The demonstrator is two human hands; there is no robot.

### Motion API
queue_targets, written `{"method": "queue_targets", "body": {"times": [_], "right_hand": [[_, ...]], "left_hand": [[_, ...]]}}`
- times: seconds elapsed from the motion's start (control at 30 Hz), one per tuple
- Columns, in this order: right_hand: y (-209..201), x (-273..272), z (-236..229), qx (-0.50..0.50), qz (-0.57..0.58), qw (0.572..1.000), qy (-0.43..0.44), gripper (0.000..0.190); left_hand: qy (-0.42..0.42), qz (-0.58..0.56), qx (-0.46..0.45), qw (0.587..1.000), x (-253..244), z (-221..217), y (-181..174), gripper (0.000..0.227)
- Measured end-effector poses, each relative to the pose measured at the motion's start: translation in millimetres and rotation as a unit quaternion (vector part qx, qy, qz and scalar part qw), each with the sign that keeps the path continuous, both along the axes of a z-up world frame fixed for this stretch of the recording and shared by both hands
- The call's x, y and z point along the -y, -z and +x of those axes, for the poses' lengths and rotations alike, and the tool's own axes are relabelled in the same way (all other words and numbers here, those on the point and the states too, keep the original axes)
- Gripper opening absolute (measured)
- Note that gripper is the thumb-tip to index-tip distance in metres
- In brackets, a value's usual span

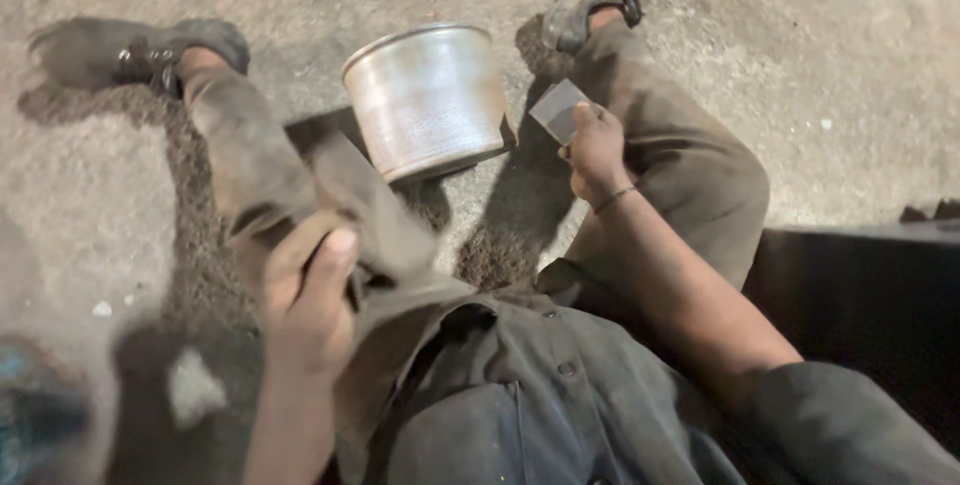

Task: The person sands the outer surface and edges of a metal cylinder using a piece of sandpaper while sitting on the floor.

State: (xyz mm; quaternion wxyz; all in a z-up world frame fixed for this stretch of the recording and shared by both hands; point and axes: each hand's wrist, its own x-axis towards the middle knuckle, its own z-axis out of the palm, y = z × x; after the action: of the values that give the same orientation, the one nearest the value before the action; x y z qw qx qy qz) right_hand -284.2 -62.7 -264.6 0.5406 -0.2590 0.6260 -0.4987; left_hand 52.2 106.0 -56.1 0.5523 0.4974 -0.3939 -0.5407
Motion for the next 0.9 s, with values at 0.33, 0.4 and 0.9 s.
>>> {"method": "queue_targets", "body": {"times": [0.33,0.4,0.9], "right_hand": [[-83,-65,38,0.487,0.168,0.837,-0.184,0.051],[-132,-71,61,0.354,0.184,0.91,-0.113,0.035],[-114,31,84,-0.229,-0.146,0.962,-0.017,0.035]], "left_hand": [[0.162,-0.033,0.116,0.979,71,-117,60,0.042],[0.125,-0.054,0.101,0.986,77,-133,72,0.057],[0.188,0.06,-0.515,0.834,78,-102,66,0.129]]}}
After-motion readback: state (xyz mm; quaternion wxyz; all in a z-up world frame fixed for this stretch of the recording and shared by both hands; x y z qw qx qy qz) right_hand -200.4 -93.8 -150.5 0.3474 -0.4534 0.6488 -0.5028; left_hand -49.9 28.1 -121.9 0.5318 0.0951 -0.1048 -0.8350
